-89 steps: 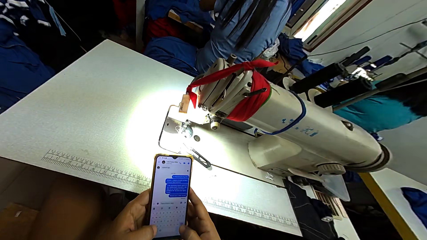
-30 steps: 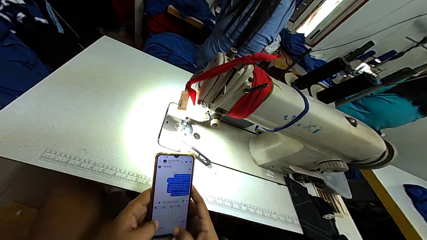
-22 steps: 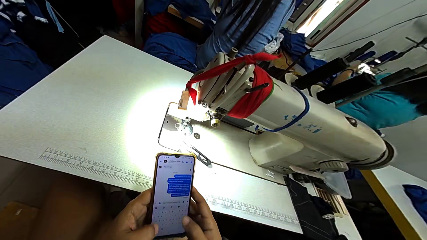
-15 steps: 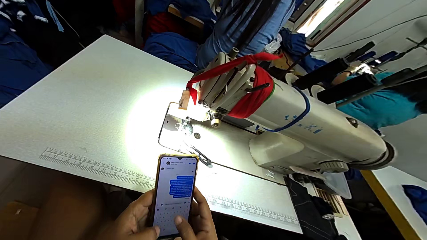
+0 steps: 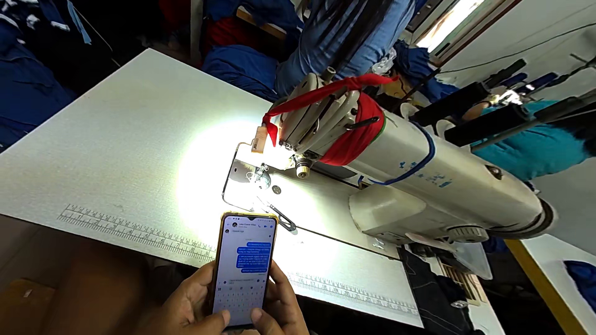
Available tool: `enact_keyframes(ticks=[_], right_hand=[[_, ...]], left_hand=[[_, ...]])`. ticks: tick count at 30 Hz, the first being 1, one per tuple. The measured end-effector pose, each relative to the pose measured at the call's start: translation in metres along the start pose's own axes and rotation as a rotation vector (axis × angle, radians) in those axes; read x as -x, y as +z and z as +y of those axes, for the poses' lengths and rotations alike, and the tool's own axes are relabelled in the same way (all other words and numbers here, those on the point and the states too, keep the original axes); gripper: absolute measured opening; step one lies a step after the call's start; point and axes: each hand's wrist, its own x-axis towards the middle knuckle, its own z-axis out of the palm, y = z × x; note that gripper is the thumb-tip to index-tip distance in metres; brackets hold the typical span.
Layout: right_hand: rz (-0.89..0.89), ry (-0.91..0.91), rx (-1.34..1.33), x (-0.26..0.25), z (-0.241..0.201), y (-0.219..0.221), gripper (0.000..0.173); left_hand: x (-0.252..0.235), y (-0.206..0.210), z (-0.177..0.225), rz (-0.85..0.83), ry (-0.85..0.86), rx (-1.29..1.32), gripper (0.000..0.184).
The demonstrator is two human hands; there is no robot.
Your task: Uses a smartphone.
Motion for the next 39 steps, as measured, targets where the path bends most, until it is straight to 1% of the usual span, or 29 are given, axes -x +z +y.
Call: enact_keyframes(ticks=[3,5,9,12,15,16,21,23,28,30,32,35,36,39], right_hand=[[0.099,0.018,0.065,-0.001,-0.002,0.008,0.059],[0.097,0.036,0.069,-0.001,-0.002,0.008,0.059],[0.064,0.091,0.069,-0.002,-0.009,0.008,0.070],[0.042,0.081,0.095,-0.003,-0.009,0.006,0.073],[0.005,0.056,0.092,-0.002,-0.005,0.004,0.085],[0.004,0.052,0.108,-0.002,-0.004,0.004,0.086],[-0.002,0.038,0.140,-0.002,-0.003,0.004,0.086],[-0.012,0.034,0.133,-0.001,-0.003,0.004,0.085],[-0.001,0.045,0.138,0.000,-0.003,0.007,0.086],[0.018,0.051,0.158,0.000,-0.003,0.008,0.084],[0.021,0.040,0.155,0.000,-0.003,0.007,0.083],[0.047,0.020,0.134,0.000,-0.003,0.008,0.081],[0.074,0.014,0.134,0.000,-0.003,0.010,0.079],[0.205,0.003,0.168,-0.001,0.000,0.020,0.075]], left_hand=[[-0.001,0.004,0.001,0.058,-0.002,-0.083,0.054],[-0.001,0.004,0.000,0.067,-0.013,-0.074,0.053],[0.000,0.000,0.000,0.037,-0.025,0.017,0.058],[0.000,-0.001,0.000,0.021,-0.026,0.049,0.060],[0.000,-0.002,-0.001,0.008,-0.014,0.033,0.060],[0.000,-0.002,0.000,0.007,-0.014,0.022,0.060],[0.000,0.001,-0.003,0.028,-0.001,-0.045,0.073],[0.000,0.004,-0.005,0.059,0.005,-0.063,0.076],[0.000,0.011,-0.005,0.163,-0.004,-0.161,0.070],[0.001,0.009,-0.004,0.132,-0.003,-0.135,0.071],[0.002,0.004,-0.001,0.048,0.005,-0.075,0.072],[0.002,0.002,0.001,0.011,0.003,-0.063,0.061],[0.001,0.002,0.000,0.014,0.004,-0.059,0.059],[0.001,0.003,-0.003,0.008,0.008,-0.059,0.059]])
